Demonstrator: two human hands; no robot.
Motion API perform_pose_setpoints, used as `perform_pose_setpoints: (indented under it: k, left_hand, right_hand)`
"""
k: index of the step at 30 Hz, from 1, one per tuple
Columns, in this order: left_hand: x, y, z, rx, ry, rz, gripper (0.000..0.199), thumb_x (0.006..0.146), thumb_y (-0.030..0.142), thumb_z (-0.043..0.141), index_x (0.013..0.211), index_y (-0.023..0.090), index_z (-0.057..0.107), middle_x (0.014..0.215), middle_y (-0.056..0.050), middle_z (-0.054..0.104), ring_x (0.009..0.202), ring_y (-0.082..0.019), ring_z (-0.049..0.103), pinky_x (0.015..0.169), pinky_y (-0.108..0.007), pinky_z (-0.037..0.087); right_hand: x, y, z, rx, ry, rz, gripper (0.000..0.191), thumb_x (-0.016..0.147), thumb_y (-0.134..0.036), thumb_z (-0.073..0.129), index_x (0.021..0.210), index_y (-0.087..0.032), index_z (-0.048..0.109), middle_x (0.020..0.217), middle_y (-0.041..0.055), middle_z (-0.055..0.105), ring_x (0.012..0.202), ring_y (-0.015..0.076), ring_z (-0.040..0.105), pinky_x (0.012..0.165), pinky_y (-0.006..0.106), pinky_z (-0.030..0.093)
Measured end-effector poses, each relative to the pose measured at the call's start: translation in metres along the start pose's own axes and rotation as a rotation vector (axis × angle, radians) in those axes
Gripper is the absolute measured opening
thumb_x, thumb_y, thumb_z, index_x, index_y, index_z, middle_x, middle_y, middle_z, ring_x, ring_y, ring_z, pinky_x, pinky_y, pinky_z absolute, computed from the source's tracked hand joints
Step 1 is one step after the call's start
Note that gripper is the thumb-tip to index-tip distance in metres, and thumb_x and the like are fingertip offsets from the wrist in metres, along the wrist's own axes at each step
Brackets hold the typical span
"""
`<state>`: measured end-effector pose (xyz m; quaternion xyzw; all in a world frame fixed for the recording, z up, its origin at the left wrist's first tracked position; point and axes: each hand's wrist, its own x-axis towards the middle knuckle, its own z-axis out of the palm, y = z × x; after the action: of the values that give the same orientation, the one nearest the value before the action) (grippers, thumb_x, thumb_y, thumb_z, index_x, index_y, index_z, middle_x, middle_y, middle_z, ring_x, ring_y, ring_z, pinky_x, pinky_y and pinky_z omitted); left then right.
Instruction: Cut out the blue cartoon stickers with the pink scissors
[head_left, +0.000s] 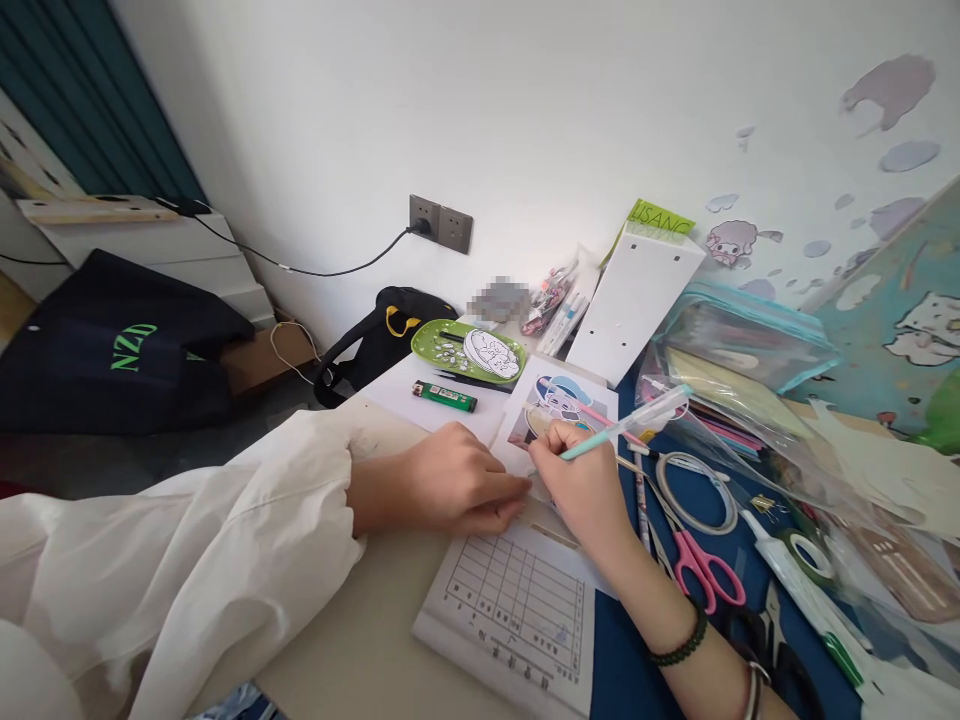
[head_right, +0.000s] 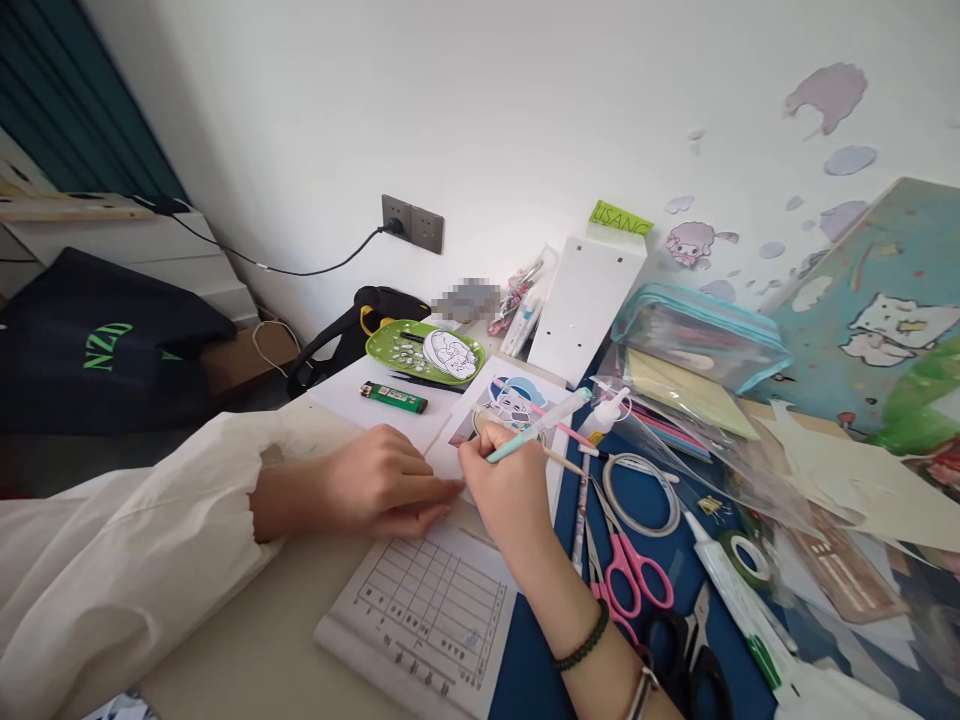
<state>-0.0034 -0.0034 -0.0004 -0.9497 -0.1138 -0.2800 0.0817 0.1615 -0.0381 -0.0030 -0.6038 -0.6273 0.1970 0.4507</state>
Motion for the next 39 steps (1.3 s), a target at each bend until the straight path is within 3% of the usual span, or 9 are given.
perform_pose_setpoints:
  k: [4,11,26,39]
  left_hand:
    - [0.0003,-0.0011,0.0002,-0.062,-0.041,0.082,0.022,0.089,0.021,0.044,0.083,0.019,0.066,0.05,0.004,0.061,0.041,-0.008,0.051,0.042,-0.023,0.033]
    - [0.0018,-0.0003,-0.0012,-0.081,-0.032,0.079,0.019,0.086,0.018,0.048,0.085,0.017,0.067,0.05,0.003,0.061,0.041,-0.009,0.051,0.041,-0.024,0.033]
    - [0.0,-0.0017,-0.0007,-0.09,-0.034,0.08,0.021,0.086,0.019,0.047,0.085,0.017,0.069,0.049,0.003,0.06,0.041,-0.01,0.051,0.041,-0.024,0.034]
    - [-0.0001,-0.0021,0.001,-0.111,-0.049,0.057,0.02,0.087,0.02,0.047,0.086,0.018,0.067,0.051,0.002,0.062,0.042,-0.009,0.052,0.042,-0.024,0.032]
  right_hand:
    - [-0.0003,-0.0008,-0.0006,-0.031,0.007,-0.015,0.046,0.079,-0.013,0.065,0.047,-0.019,0.032,0.045,-0.0116,0.029,0.044,0.0078,0.036,0.048,0.021,0.033]
    - [-0.0005,-0.0004,-0.001,-0.064,0.01,-0.017,0.047,0.079,-0.015,0.065,0.047,-0.019,0.03,0.045,-0.0117,0.026,0.043,0.0076,0.033,0.045,0.021,0.029]
    - [-0.0006,0.0022,0.0004,-0.064,0.015,-0.033,0.044,0.08,-0.019,0.065,0.047,-0.018,0.036,0.044,-0.0118,0.031,0.041,0.0069,0.035,0.044,0.02,0.032]
    - [-0.0001,0.0012,-0.0013,0.093,0.011,0.057,0.044,0.078,-0.012,0.067,0.046,-0.017,0.037,0.044,-0.0121,0.033,0.041,0.0068,0.037,0.048,0.021,0.037]
